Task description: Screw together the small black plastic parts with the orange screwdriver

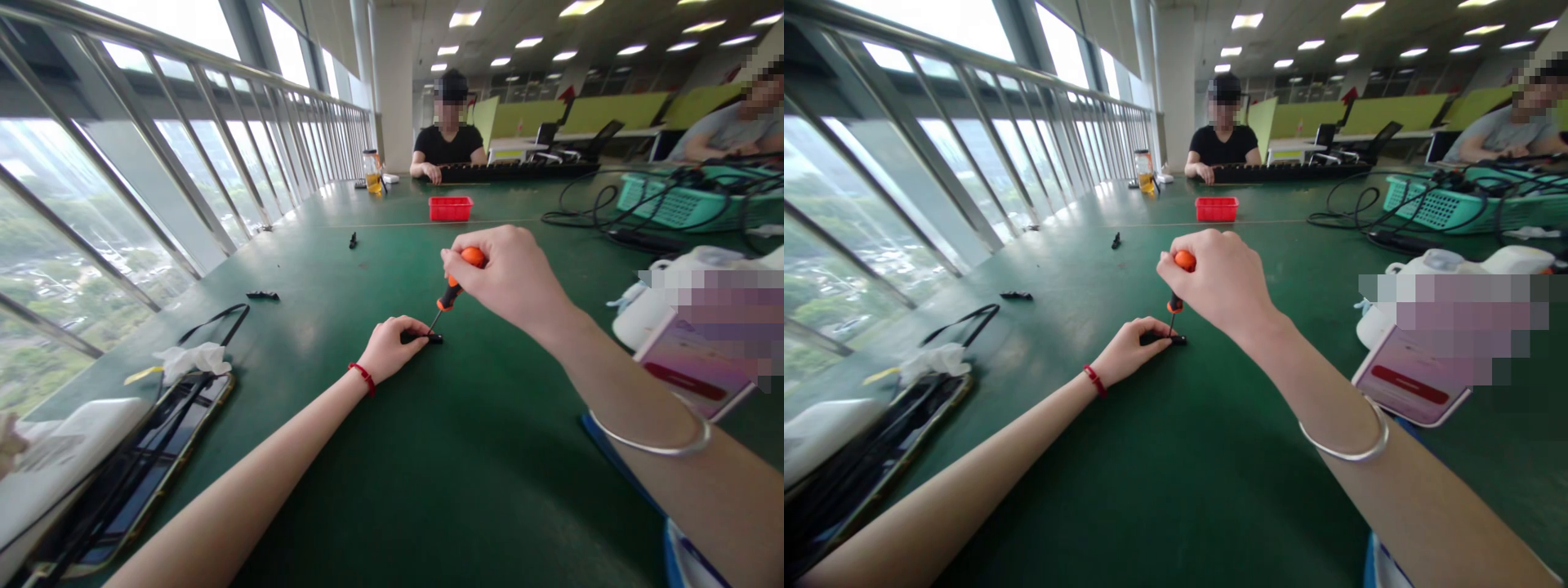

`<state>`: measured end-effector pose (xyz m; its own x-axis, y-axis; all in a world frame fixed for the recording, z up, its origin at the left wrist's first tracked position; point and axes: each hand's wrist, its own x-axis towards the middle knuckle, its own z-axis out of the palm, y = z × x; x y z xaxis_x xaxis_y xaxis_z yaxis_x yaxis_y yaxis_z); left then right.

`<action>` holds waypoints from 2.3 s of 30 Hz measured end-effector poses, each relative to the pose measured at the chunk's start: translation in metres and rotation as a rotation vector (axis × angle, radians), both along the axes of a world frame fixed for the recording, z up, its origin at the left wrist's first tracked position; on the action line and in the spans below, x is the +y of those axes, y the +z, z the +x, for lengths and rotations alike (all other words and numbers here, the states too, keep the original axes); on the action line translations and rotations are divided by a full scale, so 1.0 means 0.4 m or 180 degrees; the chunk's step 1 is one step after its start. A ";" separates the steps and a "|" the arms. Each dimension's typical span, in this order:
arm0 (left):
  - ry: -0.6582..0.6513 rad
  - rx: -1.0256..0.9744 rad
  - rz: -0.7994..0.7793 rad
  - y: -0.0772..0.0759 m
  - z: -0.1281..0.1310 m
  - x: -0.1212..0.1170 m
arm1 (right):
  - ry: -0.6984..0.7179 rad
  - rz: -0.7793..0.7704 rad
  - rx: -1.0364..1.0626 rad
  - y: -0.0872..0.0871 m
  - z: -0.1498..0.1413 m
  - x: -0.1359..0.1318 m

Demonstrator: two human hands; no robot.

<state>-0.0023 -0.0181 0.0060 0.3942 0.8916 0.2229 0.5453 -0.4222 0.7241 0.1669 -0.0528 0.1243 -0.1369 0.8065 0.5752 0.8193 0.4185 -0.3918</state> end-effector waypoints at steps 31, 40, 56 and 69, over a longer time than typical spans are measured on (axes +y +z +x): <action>0.0001 -0.0051 0.0042 -0.011 -0.001 0.004 | 0.0013 -0.0210 -0.0313 -0.014 -0.018 -0.001; 0.0008 -0.0015 0.0062 -0.009 -0.002 0.003 | -0.0125 -0.0288 -0.0570 -0.002 -0.017 -0.013; -0.0002 -0.0036 0.0035 -0.011 -0.002 0.004 | -0.0250 -0.0298 -0.0744 0.002 -0.016 -0.015; -0.0002 -0.0068 0.0043 -0.009 -0.002 0.004 | -0.0167 -0.0179 -0.0553 -0.004 -0.019 -0.010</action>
<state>-0.0032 -0.0166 0.0026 0.3898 0.8882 0.2432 0.5296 -0.4323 0.7299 0.1594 -0.0568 0.1225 -0.1872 0.8453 0.5004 0.8968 0.3550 -0.2641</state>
